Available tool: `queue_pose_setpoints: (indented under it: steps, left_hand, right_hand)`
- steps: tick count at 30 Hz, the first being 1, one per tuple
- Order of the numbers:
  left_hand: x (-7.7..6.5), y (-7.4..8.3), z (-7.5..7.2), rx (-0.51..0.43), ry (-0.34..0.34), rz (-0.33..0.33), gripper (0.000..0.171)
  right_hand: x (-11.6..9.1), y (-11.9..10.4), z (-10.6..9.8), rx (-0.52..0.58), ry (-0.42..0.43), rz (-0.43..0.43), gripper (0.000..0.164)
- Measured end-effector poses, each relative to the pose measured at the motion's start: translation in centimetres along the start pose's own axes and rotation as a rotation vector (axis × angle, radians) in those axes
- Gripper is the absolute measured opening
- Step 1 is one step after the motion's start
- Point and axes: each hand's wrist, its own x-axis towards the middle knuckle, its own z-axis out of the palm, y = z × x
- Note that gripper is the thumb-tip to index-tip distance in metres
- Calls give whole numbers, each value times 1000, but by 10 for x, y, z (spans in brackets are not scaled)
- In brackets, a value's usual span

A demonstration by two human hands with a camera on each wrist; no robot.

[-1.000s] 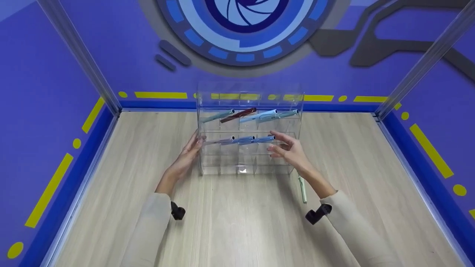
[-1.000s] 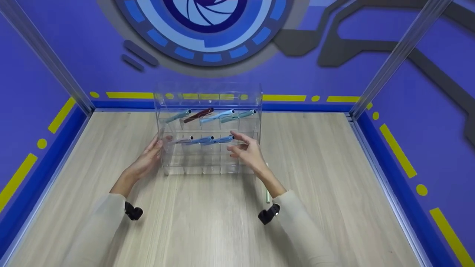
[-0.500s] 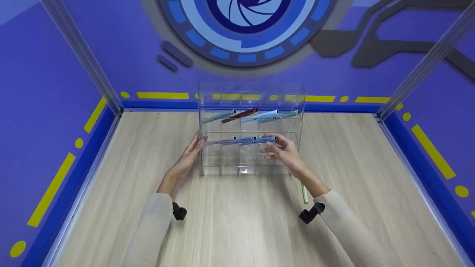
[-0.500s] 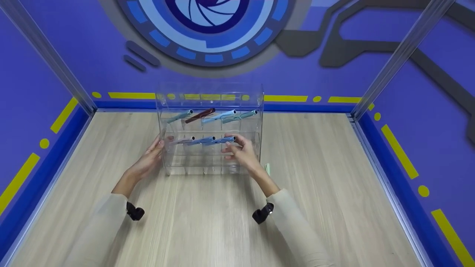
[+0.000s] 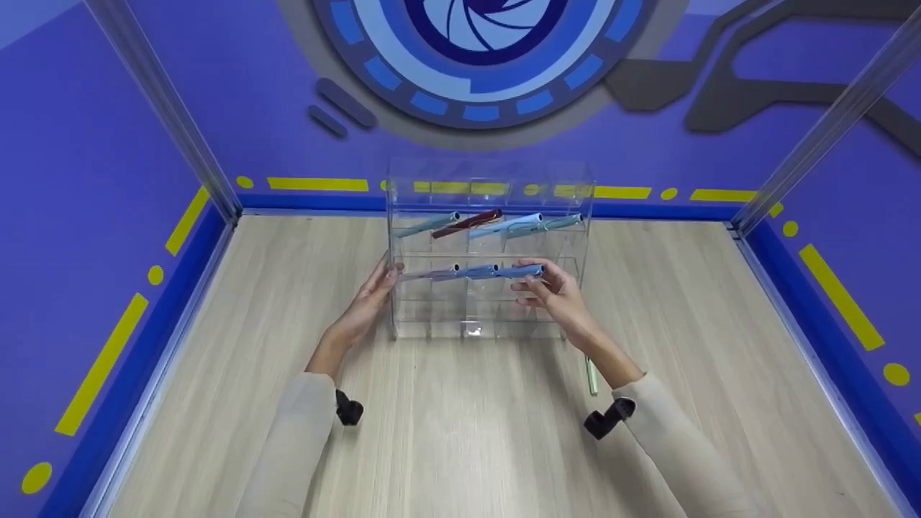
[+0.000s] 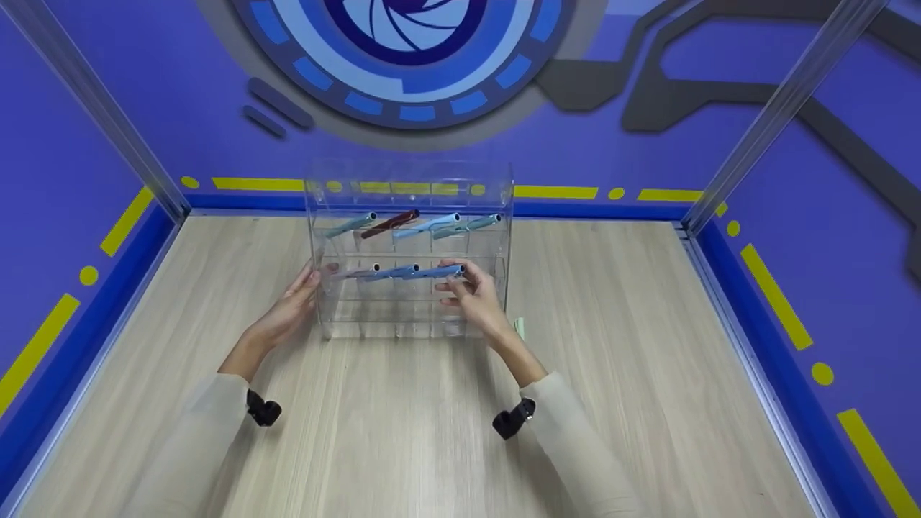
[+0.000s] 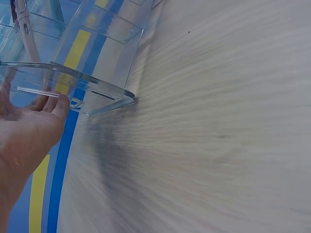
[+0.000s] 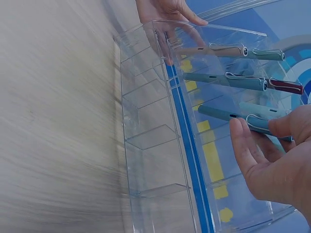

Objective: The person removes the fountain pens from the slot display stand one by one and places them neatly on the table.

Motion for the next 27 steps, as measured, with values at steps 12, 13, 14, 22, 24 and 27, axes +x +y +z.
queue_pose_setpoints:
  steps: [12, 13, 14, 22, 24, 27]
  left_hand:
    - [-1, 1, 0, 9, -13, 12, 69]
    - [-1, 1, 1, 8, -15, 17, 68]
    - [-1, 1, 1, 7, -16, 20, 68]
    - [-2, -2, -2, 3, -12, -8, 69]
    - [-1, -2, -2, 8, -14, -7, 69]
    - [1, -1, -1, -1, -11, 0, 69]
  right_hand:
    - [-6, 1, 0, 77, 96, -54, 34]
    - [-7, 1, -1, 76, 98, -65, 35]
    - [-7, 1, -1, 75, 100, -72, 34]
    - [-12, 7, -5, 105, 111, -85, 34]
    - [-13, 7, -7, 95, 118, -92, 35]
    - [-12, 4, -11, 86, 125, -104, 36]
